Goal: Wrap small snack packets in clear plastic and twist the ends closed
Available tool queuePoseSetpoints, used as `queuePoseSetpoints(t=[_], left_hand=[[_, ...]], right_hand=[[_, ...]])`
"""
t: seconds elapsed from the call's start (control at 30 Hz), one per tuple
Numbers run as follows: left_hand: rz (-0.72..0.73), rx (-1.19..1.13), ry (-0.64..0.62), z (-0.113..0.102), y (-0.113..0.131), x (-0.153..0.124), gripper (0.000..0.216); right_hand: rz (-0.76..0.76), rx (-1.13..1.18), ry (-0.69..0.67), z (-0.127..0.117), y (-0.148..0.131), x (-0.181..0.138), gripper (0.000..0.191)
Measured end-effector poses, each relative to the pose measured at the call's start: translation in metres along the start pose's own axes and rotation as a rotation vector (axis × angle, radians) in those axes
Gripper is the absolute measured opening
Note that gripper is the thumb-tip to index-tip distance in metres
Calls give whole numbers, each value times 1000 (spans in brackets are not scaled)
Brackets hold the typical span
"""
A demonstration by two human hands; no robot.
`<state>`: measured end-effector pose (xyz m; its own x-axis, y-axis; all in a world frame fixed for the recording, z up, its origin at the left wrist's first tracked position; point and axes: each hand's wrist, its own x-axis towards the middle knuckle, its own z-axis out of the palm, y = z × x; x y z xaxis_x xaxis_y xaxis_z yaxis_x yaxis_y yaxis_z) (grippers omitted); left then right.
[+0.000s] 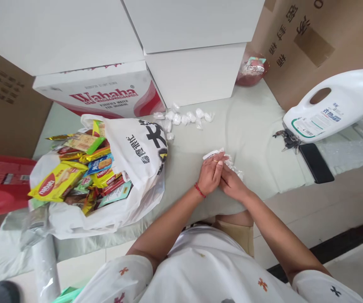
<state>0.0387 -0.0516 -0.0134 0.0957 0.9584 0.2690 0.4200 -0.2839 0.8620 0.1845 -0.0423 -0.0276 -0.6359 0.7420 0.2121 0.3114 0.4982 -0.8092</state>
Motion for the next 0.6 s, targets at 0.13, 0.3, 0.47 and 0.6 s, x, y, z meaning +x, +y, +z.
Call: queuePoseSetpoints(t=[0.13, 0.3, 0.47, 0.6], left_hand=[[-117, -122, -13, -7, -9, 9, 40], [-176, -83, -101, -9, -9, 18, 35], [-178, -133, -182, -4, -1, 23, 35], [-215, -230, -220, -7, 1, 22, 37]], right_hand=[[209, -156, 9, 19, -5, 10, 41], [334, 216, 135, 20, -21, 10, 45], [504, 861, 279, 12, -29, -1, 32], [443, 463, 402, 22, -36, -5, 30]])
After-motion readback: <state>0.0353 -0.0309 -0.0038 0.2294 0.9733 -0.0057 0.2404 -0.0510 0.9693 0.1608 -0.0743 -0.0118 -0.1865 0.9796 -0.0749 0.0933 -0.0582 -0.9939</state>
